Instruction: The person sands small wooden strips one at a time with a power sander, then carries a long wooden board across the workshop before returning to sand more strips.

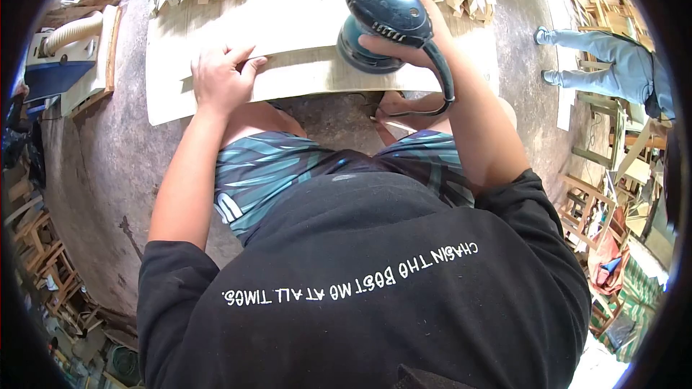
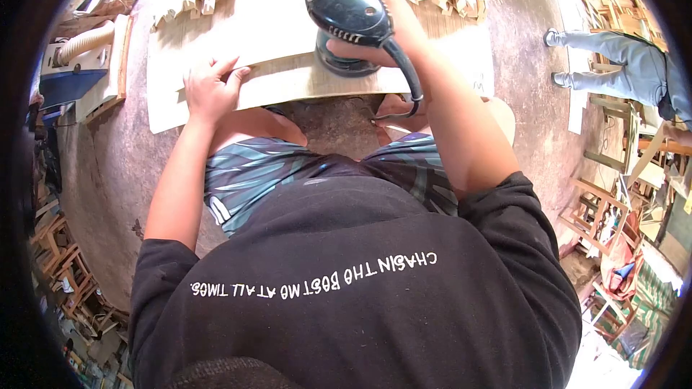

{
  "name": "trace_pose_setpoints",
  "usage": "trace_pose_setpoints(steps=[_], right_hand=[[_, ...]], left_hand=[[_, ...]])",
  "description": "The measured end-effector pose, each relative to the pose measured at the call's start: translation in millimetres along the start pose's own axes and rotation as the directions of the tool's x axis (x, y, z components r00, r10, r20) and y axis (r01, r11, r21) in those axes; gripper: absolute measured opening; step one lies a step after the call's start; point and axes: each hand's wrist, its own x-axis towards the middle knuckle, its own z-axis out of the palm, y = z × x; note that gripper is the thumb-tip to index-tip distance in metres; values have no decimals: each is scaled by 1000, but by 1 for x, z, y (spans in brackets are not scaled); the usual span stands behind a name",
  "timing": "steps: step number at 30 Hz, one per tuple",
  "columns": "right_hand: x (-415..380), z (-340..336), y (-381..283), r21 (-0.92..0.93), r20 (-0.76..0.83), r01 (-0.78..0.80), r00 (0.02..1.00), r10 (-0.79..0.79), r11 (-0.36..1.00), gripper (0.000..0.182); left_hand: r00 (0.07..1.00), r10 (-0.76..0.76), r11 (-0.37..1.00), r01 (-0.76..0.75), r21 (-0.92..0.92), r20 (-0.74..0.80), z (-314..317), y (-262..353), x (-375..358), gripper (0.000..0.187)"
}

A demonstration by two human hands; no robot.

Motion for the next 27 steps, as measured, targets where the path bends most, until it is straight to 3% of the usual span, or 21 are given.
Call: trace_pose_setpoints(steps=[3,4,8,13,16,19,20,21,23,24,27], right_hand=[[-1,6,-8,-69,3,-64,998,64,996,71],[0,14,-19,-6,20,-84,996,84,996,71],[3,41,-18,-34,-9,-26,1000,26,999,74],[-12,12,-3,-164,-84,-30,996,16,986,75],[-14,6,3,-109,-145,-47,989,31,993,74],[0,24,4,-91,-144,43,988,-56,995,73],[6,32,-2,-168,-130,27,990,-49,985,71],[14,44,2,-36,-130,58,989,-62,998,72],[22,50,-26,-61,-56,-29,998,25,998,75],[29,54,-27,-181,-50,-9,999,0,983,78],[32,54,-17,-46,-57,5,998,-8,999,78]], left_hand=[[1000,-2,1000,2,2,3,6,-2,-5,28],[1000,-12,1000,12,8,4,6,-4,-4,28],[1000,2,1000,-2,18,9,1,-1,-4,28],[1000,-15,999,15,-29,-1,4,-2,-4,26],[1000,10,1000,-11,-10,-27,8,-5,-4,25],[1000,7,1000,-7,23,-8,5,-3,-3,26],[1000,9,1000,-9,18,-5,4,-4,-3,26],[1000,8,1000,-8,14,-1,4,-5,-3,27],[1000,3,1000,-3,5,0,5,-5,-4,27],[1000,-1,1000,1,0,-4,5,-5,-4,27],[1000,2,1000,-2,-1,3,1,1,-3,29]])
